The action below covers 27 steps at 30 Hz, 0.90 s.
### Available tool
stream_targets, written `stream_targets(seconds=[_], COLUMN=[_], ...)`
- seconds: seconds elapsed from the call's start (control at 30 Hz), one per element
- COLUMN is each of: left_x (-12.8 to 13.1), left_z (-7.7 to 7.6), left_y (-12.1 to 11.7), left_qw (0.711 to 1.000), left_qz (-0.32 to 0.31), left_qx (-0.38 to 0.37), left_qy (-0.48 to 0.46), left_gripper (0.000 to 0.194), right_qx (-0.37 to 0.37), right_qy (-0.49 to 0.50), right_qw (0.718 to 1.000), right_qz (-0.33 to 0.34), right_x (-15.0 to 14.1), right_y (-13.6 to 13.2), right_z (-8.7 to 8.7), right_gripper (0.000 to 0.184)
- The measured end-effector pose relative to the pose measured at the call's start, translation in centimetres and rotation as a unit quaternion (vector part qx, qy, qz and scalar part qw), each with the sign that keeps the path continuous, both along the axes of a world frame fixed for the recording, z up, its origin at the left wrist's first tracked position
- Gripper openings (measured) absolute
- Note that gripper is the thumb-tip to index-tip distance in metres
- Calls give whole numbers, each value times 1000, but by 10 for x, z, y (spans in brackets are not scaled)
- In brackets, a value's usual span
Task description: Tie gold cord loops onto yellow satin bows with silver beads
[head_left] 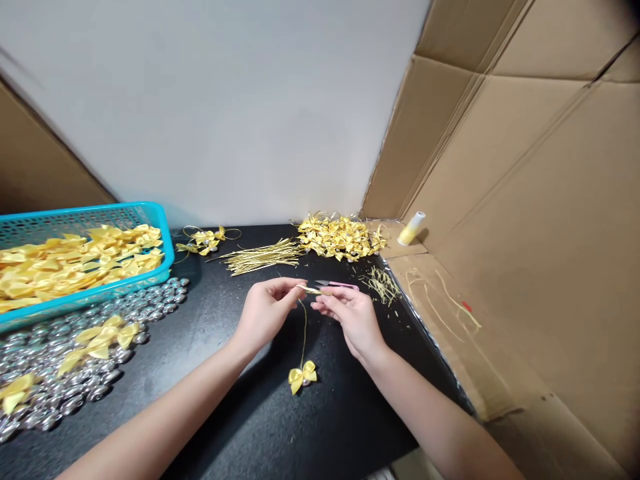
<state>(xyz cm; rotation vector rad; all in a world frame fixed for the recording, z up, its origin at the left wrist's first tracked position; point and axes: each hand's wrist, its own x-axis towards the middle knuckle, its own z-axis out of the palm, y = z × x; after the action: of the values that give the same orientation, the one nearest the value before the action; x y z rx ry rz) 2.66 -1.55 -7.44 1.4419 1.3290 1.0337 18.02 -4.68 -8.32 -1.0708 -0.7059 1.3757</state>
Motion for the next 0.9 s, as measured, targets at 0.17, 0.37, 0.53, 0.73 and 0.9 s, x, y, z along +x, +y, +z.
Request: stream_targets(seconds=[0.17,0.37,0.53,0.73,0.9], left_x=[6,10,10,8,7], left_z=[-2,-3,0,-3,-2], left_y=[-7,-13,-14,-15,-16], left_qw=[998,991,988,988,990], left_qz=[6,-46,-63,-61,-61], left_qx=[20,40,39,68,83], left_qy=[-57,-122,-139,-121,-101], left_gripper=[23,19,17,12,12], right_qx=[-23,26,36,26,38], right_qy=[88,76,56,66,55], right_qw=[996,997,997,997,997], right_qz=[-15,-21,-35,-42,-43], right_x=[-5,-7,-5,-4,-5], right_y=[-4,-6,-6,-7,-8], right_z=[4,-1,0,3,2], right_gripper=[26,18,14,12,13])
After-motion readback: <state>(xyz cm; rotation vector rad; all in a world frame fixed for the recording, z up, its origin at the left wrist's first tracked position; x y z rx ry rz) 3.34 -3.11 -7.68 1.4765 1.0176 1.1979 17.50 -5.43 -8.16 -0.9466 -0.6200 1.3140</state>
